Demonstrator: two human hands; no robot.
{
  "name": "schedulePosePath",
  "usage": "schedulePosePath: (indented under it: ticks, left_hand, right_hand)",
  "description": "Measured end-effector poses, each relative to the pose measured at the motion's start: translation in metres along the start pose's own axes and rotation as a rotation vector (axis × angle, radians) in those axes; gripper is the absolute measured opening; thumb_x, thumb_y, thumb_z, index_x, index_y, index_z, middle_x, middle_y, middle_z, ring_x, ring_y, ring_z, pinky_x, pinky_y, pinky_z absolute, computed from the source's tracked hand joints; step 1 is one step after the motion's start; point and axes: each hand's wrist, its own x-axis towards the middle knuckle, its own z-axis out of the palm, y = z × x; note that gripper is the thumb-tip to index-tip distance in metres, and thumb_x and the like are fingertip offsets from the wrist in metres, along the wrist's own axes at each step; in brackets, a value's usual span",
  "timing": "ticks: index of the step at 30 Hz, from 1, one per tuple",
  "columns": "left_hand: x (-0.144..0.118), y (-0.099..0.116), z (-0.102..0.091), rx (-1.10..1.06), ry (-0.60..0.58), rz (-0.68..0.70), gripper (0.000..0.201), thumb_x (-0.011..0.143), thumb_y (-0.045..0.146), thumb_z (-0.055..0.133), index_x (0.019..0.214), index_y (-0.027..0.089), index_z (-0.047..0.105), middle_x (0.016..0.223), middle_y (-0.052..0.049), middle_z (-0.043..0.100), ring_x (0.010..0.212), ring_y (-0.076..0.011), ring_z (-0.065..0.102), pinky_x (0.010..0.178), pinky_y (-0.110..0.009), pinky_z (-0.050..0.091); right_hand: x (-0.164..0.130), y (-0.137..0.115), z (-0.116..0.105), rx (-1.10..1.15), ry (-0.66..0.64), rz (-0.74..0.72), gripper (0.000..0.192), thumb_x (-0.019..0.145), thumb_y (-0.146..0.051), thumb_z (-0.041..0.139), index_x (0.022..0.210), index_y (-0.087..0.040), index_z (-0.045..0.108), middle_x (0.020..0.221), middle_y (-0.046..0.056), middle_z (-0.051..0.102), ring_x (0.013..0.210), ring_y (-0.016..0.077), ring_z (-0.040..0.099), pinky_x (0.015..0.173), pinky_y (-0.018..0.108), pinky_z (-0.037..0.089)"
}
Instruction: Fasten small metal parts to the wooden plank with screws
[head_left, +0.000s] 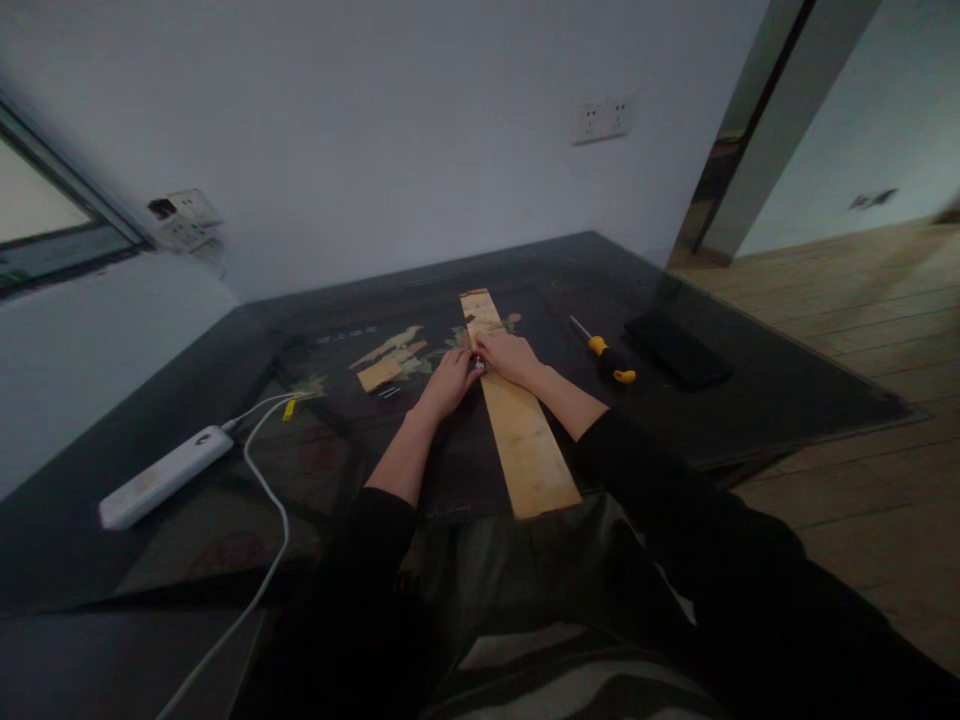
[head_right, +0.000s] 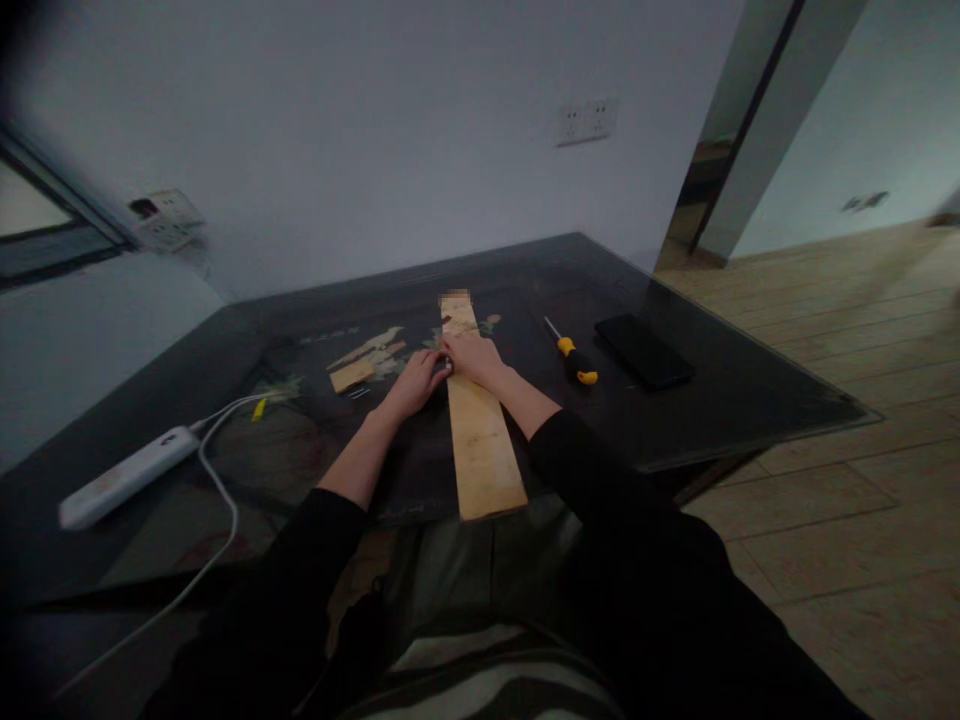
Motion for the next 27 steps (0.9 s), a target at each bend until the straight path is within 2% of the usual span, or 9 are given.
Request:
schedulePosePath:
  ticks: [3, 6, 11, 16, 23, 27]
  left_hand:
    - [0.0006, 0.001, -0.0054, 0.011, 0.003, -0.008, 0.034, 0.099, 0.034, 0.038, 0.116, 0.013, 0.058, 0.112, -0.015, 0.061, 0.111, -0.0261, 0.054, 0.102, -0.042, 0.042]
    - [-0.0003, -0.0003, -0.0074, -0.049, 0.023, -0.007, 0.034, 0.097, 0.036, 0.045, 0.117, 0.012, 0.057, 0.111, -0.015, 0.062, 0.11, -0.0263, 0.055, 0.1, -0.042, 0.044]
    - [-0.002, -0.002, -0.0012, -0.259, 0.087, -0.088, 0.034, 0.091, 0.033, 0.057, 0.118, 0.012, 0.057, 0.111, -0.014, 0.064, 0.106, -0.0245, 0.06, 0.094, -0.039, 0.049]
    - [-0.0008, 0.0016, 0.0016, -0.438, 0.166, -0.155, 0.031, 0.088, 0.03, 0.06, 0.115, 0.015, 0.061, 0.11, -0.012, 0.067, 0.1, -0.0218, 0.063, 0.088, -0.035, 0.052]
    - [0.0, 0.0029, 0.0007, -0.422, 0.182, -0.121, 0.034, 0.087, 0.034, 0.061, 0.115, 0.015, 0.063, 0.103, -0.011, 0.067, 0.094, -0.0209, 0.064, 0.083, -0.034, 0.053]
    - [0.0001, 0.0024, 0.0016, -0.373, 0.171, -0.093, 0.033, 0.087, 0.035, 0.062, 0.113, 0.016, 0.064, 0.102, -0.01, 0.067, 0.093, -0.0211, 0.063, 0.083, -0.035, 0.053]
  right_hand:
    - [-0.0005, -0.0009, -0.001, 0.014, 0.01, -0.014, 0.032, 0.102, -0.037, 0.033, 0.117, -0.02, 0.055, 0.111, 0.013, 0.068, 0.102, 0.0262, 0.064, 0.074, 0.033, 0.047]
    - [-0.001, -0.0017, -0.0021, 0.023, 0.037, -0.029, 0.03, 0.101, -0.036, 0.035, 0.116, -0.02, 0.055, 0.111, 0.012, 0.068, 0.102, 0.0261, 0.064, 0.073, 0.032, 0.047]
    - [0.0, -0.0005, -0.0014, 0.039, 0.063, -0.021, 0.025, 0.1, -0.034, 0.039, 0.113, -0.021, 0.057, 0.109, 0.011, 0.069, 0.098, 0.0257, 0.064, 0.07, 0.031, 0.045]
    - [0.0003, 0.0006, -0.0014, 0.097, 0.135, -0.021, 0.022, 0.099, -0.032, 0.043, 0.107, -0.021, 0.059, 0.108, 0.009, 0.069, 0.097, 0.0235, 0.063, 0.071, 0.029, 0.043]
    - [-0.0004, 0.0002, -0.0024, 0.133, 0.198, -0.061, 0.018, 0.097, -0.028, 0.047, 0.105, -0.019, 0.061, 0.106, 0.01, 0.069, 0.095, 0.0223, 0.062, 0.07, 0.028, 0.041]
    - [0.0024, 0.002, 0.0005, 0.257, 0.25, -0.084, 0.015, 0.095, -0.024, 0.05, 0.099, -0.018, 0.063, 0.103, 0.009, 0.069, 0.095, 0.0215, 0.062, 0.074, 0.028, 0.042]
